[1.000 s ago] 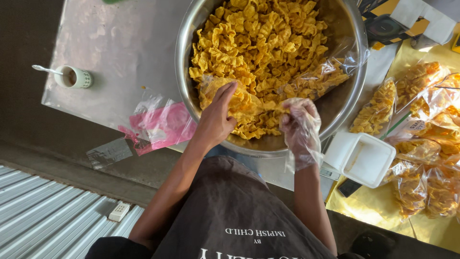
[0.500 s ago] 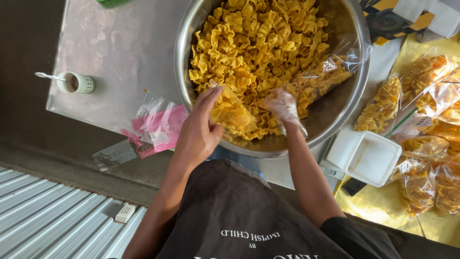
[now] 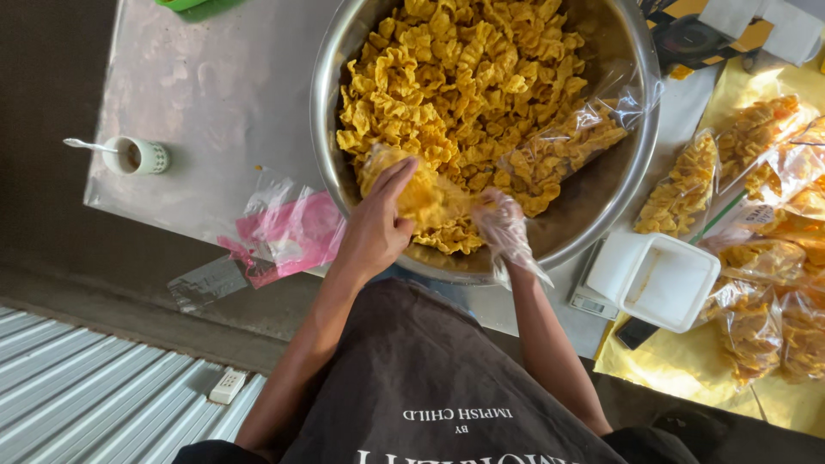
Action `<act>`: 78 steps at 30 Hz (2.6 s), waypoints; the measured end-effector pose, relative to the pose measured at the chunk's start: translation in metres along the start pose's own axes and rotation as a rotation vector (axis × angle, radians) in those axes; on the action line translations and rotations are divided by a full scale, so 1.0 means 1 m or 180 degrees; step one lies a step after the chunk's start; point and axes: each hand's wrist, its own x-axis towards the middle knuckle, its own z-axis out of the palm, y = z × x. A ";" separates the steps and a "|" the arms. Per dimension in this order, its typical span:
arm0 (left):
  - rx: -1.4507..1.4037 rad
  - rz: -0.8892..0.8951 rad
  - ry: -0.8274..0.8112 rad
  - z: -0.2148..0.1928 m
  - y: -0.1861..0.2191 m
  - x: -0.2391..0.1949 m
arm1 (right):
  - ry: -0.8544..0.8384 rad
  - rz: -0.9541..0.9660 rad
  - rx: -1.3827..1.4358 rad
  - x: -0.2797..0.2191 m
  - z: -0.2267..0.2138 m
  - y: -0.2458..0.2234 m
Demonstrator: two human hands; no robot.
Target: The person scoops yellow snack chips from a large metal bowl into clear plastic bags. They use a digital scale to weigh the contents of each bag, adjusting the amount as needed, and then place the filled bags on a table next to other completed packages.
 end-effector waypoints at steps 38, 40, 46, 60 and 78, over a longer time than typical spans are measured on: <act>0.0463 0.1097 0.0965 0.165 0.038 0.211 | 0.1021 0.0391 -0.0021 -0.142 -0.079 0.017; 0.0537 0.1091 0.1078 0.148 0.001 0.191 | 0.0836 0.0500 0.0071 -0.131 -0.074 0.022; -0.0001 -0.0548 0.1293 0.065 -0.234 0.040 | 0.0074 0.0310 -0.0606 -0.079 -0.060 0.033; 0.1586 -0.2329 0.2100 -0.031 -0.469 -0.104 | -0.0579 0.0512 -0.2171 -0.061 -0.003 -0.005; 0.1304 -0.1049 0.1998 -0.103 -0.384 -0.062 | 0.1852 0.3227 0.5734 0.009 0.073 0.097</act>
